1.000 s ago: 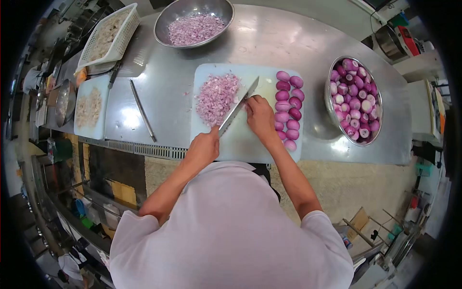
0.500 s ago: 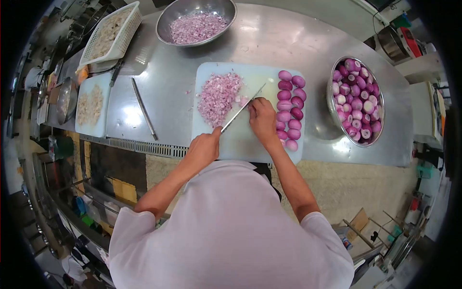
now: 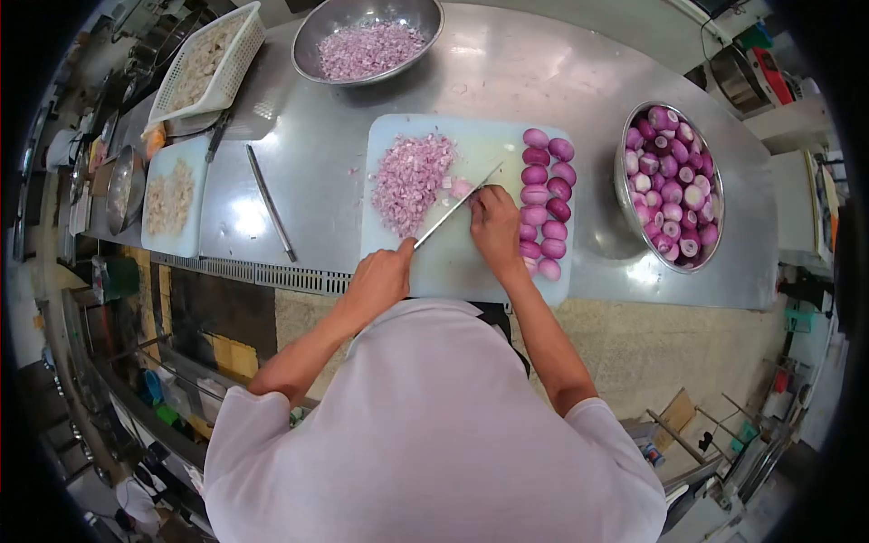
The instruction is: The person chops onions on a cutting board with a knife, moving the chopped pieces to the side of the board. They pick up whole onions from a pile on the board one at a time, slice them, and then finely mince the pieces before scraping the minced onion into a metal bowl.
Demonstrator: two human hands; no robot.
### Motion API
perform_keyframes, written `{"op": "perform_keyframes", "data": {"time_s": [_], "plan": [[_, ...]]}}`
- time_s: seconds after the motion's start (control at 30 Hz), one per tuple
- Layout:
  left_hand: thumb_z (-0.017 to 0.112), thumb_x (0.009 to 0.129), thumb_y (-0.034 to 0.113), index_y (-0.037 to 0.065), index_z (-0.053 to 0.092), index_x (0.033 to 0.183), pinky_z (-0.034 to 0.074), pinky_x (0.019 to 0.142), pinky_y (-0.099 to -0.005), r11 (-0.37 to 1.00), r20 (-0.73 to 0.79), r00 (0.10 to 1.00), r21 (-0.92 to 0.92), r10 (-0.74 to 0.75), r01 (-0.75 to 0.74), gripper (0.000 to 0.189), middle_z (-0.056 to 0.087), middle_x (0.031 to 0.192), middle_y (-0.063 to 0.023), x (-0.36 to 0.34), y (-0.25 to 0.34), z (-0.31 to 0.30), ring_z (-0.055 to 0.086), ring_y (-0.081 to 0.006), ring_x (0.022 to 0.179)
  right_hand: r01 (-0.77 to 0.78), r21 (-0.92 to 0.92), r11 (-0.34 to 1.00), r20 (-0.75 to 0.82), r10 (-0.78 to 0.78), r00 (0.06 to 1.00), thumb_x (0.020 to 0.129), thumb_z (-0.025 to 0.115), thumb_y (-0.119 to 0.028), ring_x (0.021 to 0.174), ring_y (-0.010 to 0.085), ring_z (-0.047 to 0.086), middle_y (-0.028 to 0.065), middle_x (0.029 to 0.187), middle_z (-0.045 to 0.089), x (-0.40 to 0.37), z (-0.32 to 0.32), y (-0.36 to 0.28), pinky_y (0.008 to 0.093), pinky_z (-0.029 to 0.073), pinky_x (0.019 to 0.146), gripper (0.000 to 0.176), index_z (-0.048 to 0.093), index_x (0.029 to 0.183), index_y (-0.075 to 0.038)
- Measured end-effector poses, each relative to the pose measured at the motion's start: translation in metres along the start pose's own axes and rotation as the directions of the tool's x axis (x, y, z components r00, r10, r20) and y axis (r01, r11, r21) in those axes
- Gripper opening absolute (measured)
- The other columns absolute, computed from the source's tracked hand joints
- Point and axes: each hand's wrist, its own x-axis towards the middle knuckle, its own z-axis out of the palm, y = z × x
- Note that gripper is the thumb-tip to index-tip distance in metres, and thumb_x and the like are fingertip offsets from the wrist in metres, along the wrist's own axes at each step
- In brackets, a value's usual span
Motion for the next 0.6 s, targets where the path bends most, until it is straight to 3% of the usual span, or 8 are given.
{"op": "perform_keyframes", "data": {"time_s": [0.07, 0.17, 0.27, 0.37, 0.5, 0.6], "plan": [[0.051, 0.085, -0.002, -0.003, 0.050, 0.102, 0.045, 0.059, -0.0564, 0.999, 0.068, 0.996, -0.011, -0.050, 0.051, 0.016, 0.059, 0.063, -0.0258, 0.006, 0.006, -0.010, 0.061, -0.0467, 0.064, -0.005, -0.009, 1.000, -0.005, 0.005, 1.000, 0.081, 0.063, 0.002, 0.083, 0.0387, 0.059, 0.0164, 0.087, 0.060, 0.003, -0.002, 0.000, 0.0471, 0.049, 0.070, 0.005, 0.061, 0.086, 0.001], [0.051, 0.086, -0.001, -0.003, 0.051, 0.101, 0.046, 0.059, -0.0561, 0.999, -0.006, 1.000, -0.050, 0.009, -0.010, 0.015, 0.059, 0.064, -0.0262, -0.001, 0.006, -0.003, 0.061, -0.0467, 0.065, -0.036, 0.001, 0.999, -0.008, 0.036, 0.999, 0.081, 0.063, 0.002, 0.083, 0.0385, 0.060, 0.0164, 0.086, 0.060, 0.002, -0.006, -0.004, 0.0470, 0.049, 0.070, 0.005, 0.061, 0.085, 0.001], [0.055, 0.081, -0.003, -0.002, 0.053, 0.107, 0.044, 0.057, -0.0535, 0.998, 0.032, 0.998, 0.000, -0.062, 0.062, 0.026, 0.059, 0.066, -0.0238, 0.008, -0.013, 0.011, 0.061, -0.0440, 0.064, -0.042, 0.019, 0.999, 0.012, 0.041, 0.999, 0.081, 0.063, 0.002, 0.084, 0.0379, 0.060, 0.0162, 0.088, 0.061, 0.000, -0.001, 0.004, 0.0466, 0.049, 0.071, 0.006, 0.062, 0.087, 0.000], [0.056, 0.083, -0.002, -0.002, 0.053, 0.109, 0.044, 0.057, -0.0529, 0.999, -0.023, 0.999, -0.028, -0.029, 0.028, 0.027, 0.059, 0.065, -0.0243, 0.001, 0.005, -0.009, 0.060, -0.0452, 0.063, 0.015, -0.015, 1.000, -0.031, -0.016, 0.999, 0.081, 0.062, 0.002, 0.083, 0.0372, 0.061, 0.0159, 0.090, 0.062, 0.001, -0.001, 0.003, 0.0456, 0.050, 0.070, 0.007, 0.064, 0.088, 0.000], [0.056, 0.085, -0.001, -0.001, 0.052, 0.110, 0.044, 0.057, -0.0534, 0.998, -0.048, 0.997, 0.014, -0.059, 0.060, 0.026, 0.058, 0.065, -0.0252, 0.002, -0.015, 0.009, 0.059, -0.0463, 0.064, 0.044, -0.061, 0.997, -0.050, -0.047, 0.998, 0.081, 0.063, 0.002, 0.081, 0.0373, 0.061, 0.0159, 0.091, 0.063, 0.002, 0.001, 0.000, 0.0455, 0.050, 0.070, 0.007, 0.065, 0.088, -0.001], [0.054, 0.082, -0.003, -0.004, 0.052, 0.101, 0.046, 0.058, -0.0547, 0.992, -0.053, 0.992, -0.062, -0.111, 0.108, 0.019, 0.059, 0.064, -0.0255, 0.000, 0.006, -0.006, 0.061, -0.0452, 0.062, -0.027, -0.006, 1.000, -0.032, 0.027, 0.999, 0.081, 0.063, 0.002, 0.079, 0.0379, 0.062, 0.0163, 0.092, 0.063, 0.004, 0.000, -0.001, 0.0460, 0.051, 0.070, 0.007, 0.066, 0.087, 0.000]]}}
